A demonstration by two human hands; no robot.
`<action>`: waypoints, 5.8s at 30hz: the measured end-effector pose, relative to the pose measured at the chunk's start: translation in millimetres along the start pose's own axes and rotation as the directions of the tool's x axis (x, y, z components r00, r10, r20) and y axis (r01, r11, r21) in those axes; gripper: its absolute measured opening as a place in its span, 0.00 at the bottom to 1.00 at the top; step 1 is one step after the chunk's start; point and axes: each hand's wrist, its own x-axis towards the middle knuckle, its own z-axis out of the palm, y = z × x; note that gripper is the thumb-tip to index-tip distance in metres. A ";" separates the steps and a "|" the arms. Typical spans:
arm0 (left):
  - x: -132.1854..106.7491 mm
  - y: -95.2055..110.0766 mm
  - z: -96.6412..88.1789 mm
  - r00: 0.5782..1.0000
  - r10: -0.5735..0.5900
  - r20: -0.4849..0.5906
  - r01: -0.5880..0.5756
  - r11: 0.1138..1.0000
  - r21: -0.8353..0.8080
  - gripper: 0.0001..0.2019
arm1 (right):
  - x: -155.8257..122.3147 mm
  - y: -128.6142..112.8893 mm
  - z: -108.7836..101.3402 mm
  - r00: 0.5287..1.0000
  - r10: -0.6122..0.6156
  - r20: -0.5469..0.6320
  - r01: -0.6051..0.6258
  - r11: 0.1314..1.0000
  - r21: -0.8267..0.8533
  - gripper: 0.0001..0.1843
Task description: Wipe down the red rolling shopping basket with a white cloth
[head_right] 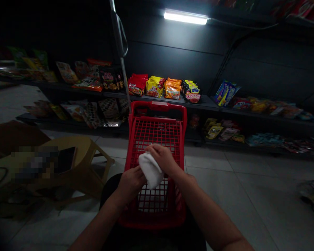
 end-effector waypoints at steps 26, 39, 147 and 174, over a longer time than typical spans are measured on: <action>2.0 -0.5 0.5 0.999 -0.003 0.043 0.005 1.000 -0.030 0.14 | -74.5 28.1 -30.7 0.988 -0.065 0.137 0.139 0.756 -0.640 0.18; 5.3 -1.1 3.4 0.994 -0.023 0.108 0.017 0.998 0.058 0.07 | -33.2 27.0 -27.0 0.978 -0.166 0.126 0.196 0.938 -0.286 0.19; 4.2 -7.4 18.8 0.977 -0.052 0.206 0.050 0.999 0.016 0.21 | -55.7 59.0 -51.3 0.996 -0.090 0.003 0.057 0.605 -0.794 0.15; 0.3 -26.2 45.3 0.997 0.038 -0.061 -0.039 0.999 -0.008 0.09 | 259.5 67.7 -1.1 0.883 -0.433 0.179 0.391 0.470 -0.792 0.17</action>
